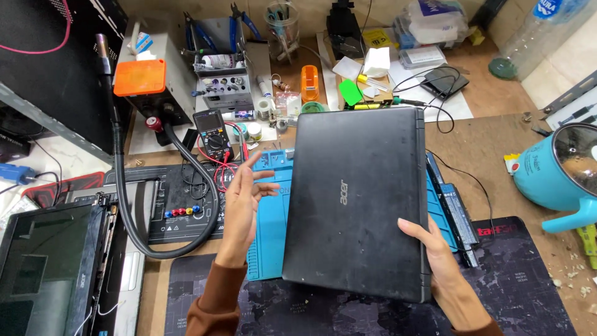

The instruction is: Removing screws from the back panel of a laptop using a precision screwdriver

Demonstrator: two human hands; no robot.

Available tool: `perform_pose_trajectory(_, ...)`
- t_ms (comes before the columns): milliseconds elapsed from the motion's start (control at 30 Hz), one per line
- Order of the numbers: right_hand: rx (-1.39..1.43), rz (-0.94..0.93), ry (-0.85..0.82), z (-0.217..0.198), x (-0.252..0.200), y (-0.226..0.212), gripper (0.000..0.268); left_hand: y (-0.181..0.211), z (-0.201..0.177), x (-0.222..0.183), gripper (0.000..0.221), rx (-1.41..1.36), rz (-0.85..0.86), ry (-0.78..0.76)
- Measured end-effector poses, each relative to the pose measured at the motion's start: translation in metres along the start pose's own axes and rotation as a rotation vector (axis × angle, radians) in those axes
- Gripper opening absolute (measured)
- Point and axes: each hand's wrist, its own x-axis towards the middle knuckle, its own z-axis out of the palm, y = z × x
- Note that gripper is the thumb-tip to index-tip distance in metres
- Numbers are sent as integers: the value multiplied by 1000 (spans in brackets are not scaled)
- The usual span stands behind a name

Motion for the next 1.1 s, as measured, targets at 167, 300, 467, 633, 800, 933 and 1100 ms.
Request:
perform_pose_trajectory(167, -15, 40, 75, -2, -14, -16, 54, -9, 8, 28, 44, -123, -6, 13)
perform_pose_trajectory(300, -43, 24, 85, -8, -15, -22, 57, -7, 27, 60, 53, -192, -33, -4)
perform_pose_trajectory(467, -17, -16, 50, -37, 12, -2, 56, -21, 53, 137, 53, -216, -59, -20)
perform_pose_trajectory(633, 2, 109, 148, -24, 12, -18, 57, -34, 77, 218, 52, -328, -96, 42)
perform_pose_trajectory(800, 16, 58, 110, -45, 37, -2, 56, -32, 101, 279, 56, -364, -92, -25)
perform_pose_trajectory(933, 4, 87, 159, -34, 35, -13, 54, -62, 93, 334, 83, -515, -156, -129)
perform_pose_trajectory(1100, 28, 146, 222, -8, 23, -38, 59, -53, 93, 330, 45, -319, -203, 46)
